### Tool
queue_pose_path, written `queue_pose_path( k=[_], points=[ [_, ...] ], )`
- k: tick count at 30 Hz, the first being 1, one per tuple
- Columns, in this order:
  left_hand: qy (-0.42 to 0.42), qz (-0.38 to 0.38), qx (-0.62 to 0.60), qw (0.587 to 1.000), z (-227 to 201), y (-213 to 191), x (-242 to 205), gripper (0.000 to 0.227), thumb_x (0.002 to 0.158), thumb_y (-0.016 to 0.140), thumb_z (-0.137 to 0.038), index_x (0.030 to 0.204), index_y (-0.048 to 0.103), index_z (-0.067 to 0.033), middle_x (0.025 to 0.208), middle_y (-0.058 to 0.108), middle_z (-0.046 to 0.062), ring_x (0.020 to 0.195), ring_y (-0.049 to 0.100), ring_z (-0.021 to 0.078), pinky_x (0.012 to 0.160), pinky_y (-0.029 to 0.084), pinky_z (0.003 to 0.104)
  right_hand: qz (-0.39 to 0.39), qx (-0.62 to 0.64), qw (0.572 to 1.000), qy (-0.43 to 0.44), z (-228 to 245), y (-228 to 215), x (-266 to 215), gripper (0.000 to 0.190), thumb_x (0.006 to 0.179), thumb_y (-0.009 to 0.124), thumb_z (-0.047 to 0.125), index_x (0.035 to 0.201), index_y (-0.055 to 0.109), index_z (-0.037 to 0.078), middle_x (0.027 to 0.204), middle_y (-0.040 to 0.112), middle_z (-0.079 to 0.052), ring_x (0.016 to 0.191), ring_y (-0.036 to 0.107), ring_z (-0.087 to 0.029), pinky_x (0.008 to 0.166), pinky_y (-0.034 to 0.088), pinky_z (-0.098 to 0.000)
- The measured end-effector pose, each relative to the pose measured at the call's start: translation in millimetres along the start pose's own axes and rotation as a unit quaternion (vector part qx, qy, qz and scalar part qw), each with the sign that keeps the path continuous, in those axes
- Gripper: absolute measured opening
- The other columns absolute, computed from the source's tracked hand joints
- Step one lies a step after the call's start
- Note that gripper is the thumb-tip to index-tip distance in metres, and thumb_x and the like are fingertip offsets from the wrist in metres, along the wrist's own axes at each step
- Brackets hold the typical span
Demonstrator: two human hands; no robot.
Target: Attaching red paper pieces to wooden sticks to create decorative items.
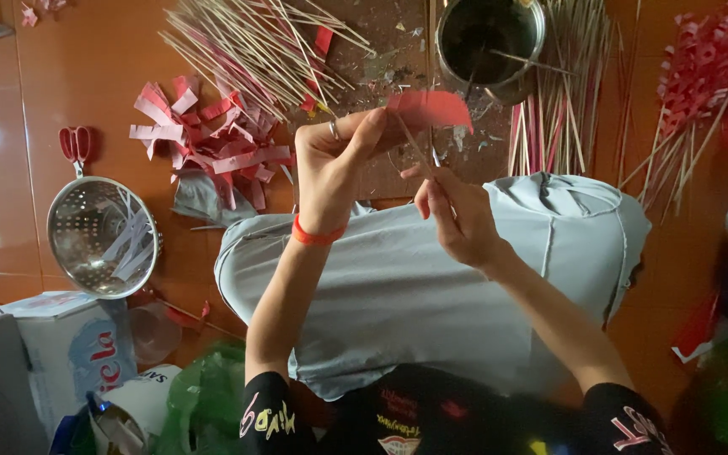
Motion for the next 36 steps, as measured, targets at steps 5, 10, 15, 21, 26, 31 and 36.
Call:
queue_pose_path(
  k=[5, 10, 15, 21, 26, 31, 36],
  points=[
    [0.013, -0.014, 0.052, 0.998, 7, -3, -2, 0.025, 0.106, 0.065, -0.013, 0.113, 0.076, 0.0085, 0.102, 0.078, 0.01, 0.093, 0.072, 0.0105, 0.086, 0.06, 0.026, 0.003, 0.006, 1.0, -0.003, 0, 0, 0, 0.029, 0.11, 0.04, 0.007, 0.13, 0.061, 0.006, 0.071, 0.057, -0.002, 0.057, 0.049, -0.011, 0.058, 0.043, -0.0287],
    [0.023, -0.035, 0.126, 0.991, 10, -5, -3, 0.029, 0.109, 0.066, -0.013, 0.116, 0.077, 0.0121, 0.098, 0.074, 0.011, 0.088, 0.063, 0.009, 0.078, 0.053, 0.025, -0.004, -0.004, 1.0, -0.001, 2, -1, 0, 0.028, 0.109, 0.041, 0.008, 0.129, 0.062, 0.006, 0.069, 0.057, -0.002, 0.055, 0.049, -0.01, 0.056, 0.042, -0.0286],
    [-0.012, 0.048, -0.065, 0.997, 8, -10, -5, 0.039, 0.11, 0.053, -0.023, 0.118, 0.07, 0.0112, 0.111, 0.077, 0.017, 0.106, 0.076, 0.0218, 0.101, 0.062, 0.036, -0.001, 0.019, 1.0, -0.021, -1, -1, -1, 0.028, 0.112, 0.041, 0.01, 0.13, 0.061, 0.005, 0.07, 0.057, -0.002, 0.059, 0.049, -0.008, 0.058, 0.041, -0.0271],
    [-0.021, 0.1, -0.07, 0.992, 20, -23, 0, 0.031, 0.109, 0.059, -0.015, 0.118, 0.071, 0.0122, 0.116, 0.075, 0.019, 0.106, 0.074, 0.0232, 0.1, 0.061, 0.038, 0.056, 0.172, 0.982, 0.047, -6, 1, -6, 0.032, 0.111, 0.038, 0.012, 0.132, 0.061, 0.005, 0.071, 0.06, -0.001, 0.053, 0.041, -0.006, 0.051, 0.034, -0.0234],
    [-0.015, 0.089, -0.036, 0.995, 23, -25, 2, 0.02, 0.107, 0.064, -0.007, 0.117, 0.073, 0.0082, 0.105, 0.077, 0.017, 0.095, 0.074, 0.0191, 0.089, 0.062, 0.034, 0.085, 0.212, 0.97, 0.086, -11, -1, -7, 0.035, 0.112, 0.035, 0.014, 0.13, 0.063, 0.006, 0.069, 0.061, -0.002, 0.049, 0.042, -0.005, 0.046, 0.034, -0.0226],
    [0.001, 0.104, -0.031, 0.994, 16, -19, 3, 0.017, 0.106, 0.065, -0.006, 0.112, 0.076, 0.0055, 0.105, 0.077, 0.013, 0.096, 0.075, 0.0166, 0.091, 0.063, 0.032, 0.097, 0.239, 0.961, 0.096, -6, -3, -7, 0.035, 0.112, 0.036, 0.016, 0.13, 0.063, 0.004, 0.068, 0.06, -0.002, 0.048, 0.044, -0.006, 0.044, 0.033, -0.0229],
    [0.036, 0.074, 0.053, 0.995, 20, -22, 3, 0.013, 0.103, 0.069, -0.003, 0.111, 0.076, 0.006, 0.1, 0.078, 0.012, 0.092, 0.073, 0.0142, 0.087, 0.062, 0.03, 0.099, 0.216, 0.967, 0.096, -5, -4, -5, 0.035, 0.112, 0.037, 0.017, 0.126, 0.066, 0.004, 0.065, 0.06, -0.002, 0.048, 0.042, -0.005, 0.046, 0.034, -0.0228]
  ],
)
Point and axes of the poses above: each hand's wrist, its own x-axis towards the middle knuckle, its own y-axis out of the palm, z = x × y, the point moved 1 cm from there along x, towards the middle knuckle
